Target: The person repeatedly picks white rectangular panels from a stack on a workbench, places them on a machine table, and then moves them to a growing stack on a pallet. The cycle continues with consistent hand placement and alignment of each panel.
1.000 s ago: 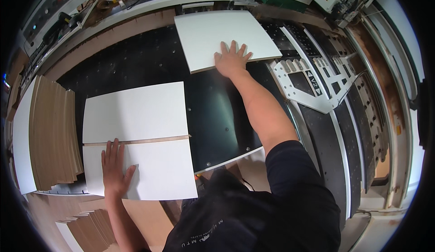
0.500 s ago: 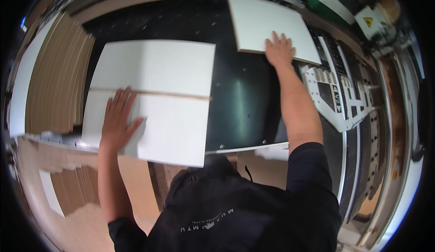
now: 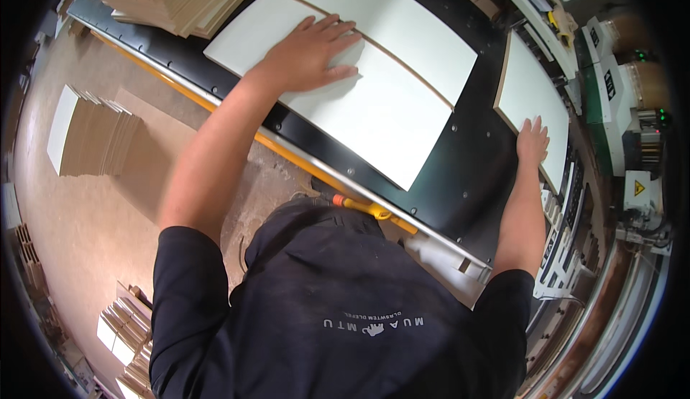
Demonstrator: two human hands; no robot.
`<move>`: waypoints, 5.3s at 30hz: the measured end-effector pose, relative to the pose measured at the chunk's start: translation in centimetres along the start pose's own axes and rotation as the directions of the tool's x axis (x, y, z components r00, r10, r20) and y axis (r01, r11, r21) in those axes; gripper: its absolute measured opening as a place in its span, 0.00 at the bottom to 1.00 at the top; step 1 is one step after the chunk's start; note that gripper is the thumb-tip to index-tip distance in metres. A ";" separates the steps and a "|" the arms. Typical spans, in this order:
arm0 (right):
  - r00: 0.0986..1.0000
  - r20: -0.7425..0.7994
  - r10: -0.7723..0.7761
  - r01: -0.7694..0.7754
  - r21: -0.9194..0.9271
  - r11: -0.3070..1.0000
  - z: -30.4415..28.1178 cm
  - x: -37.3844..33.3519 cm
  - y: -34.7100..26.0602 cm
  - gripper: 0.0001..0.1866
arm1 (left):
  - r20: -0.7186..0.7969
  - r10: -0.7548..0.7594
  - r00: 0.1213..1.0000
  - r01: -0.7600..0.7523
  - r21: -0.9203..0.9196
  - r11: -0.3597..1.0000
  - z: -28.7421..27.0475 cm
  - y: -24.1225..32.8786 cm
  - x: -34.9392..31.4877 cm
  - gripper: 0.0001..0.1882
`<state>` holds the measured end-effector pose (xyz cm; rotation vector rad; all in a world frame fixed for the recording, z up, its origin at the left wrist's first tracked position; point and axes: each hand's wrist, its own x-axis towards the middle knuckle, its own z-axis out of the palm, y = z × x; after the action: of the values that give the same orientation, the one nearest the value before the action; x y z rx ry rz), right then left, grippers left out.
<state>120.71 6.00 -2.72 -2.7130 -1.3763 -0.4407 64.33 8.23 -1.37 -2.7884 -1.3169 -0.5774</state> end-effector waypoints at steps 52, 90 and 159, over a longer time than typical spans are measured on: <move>0.924 -0.170 -0.343 0.382 0.415 0.826 -1.3 -5.2 1.9 0.29 | -0.005 0.029 1.000 -0.029 -0.221 0.975 -0.7 9.4 -1.4 0.27; 0.398 0.284 -0.872 -0.742 0.659 -0.125 -19.8 -54.5 -8.2 0.37 | 0.402 -0.780 0.479 -0.353 -0.725 -0.591 -11.0 29.6 -48.6 0.23; -0.858 0.454 -0.241 0.378 0.875 0.303 -38.5 -159.9 -43.2 0.13 | 0.174 -0.703 -0.690 -0.127 -0.985 -0.120 -32.9 39.1 -146.7 0.25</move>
<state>-11.66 -100.10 -14.06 -0.3643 -3.0173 2.7365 -2.30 -131.64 -13.08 0.7192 -2.1809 -2.5740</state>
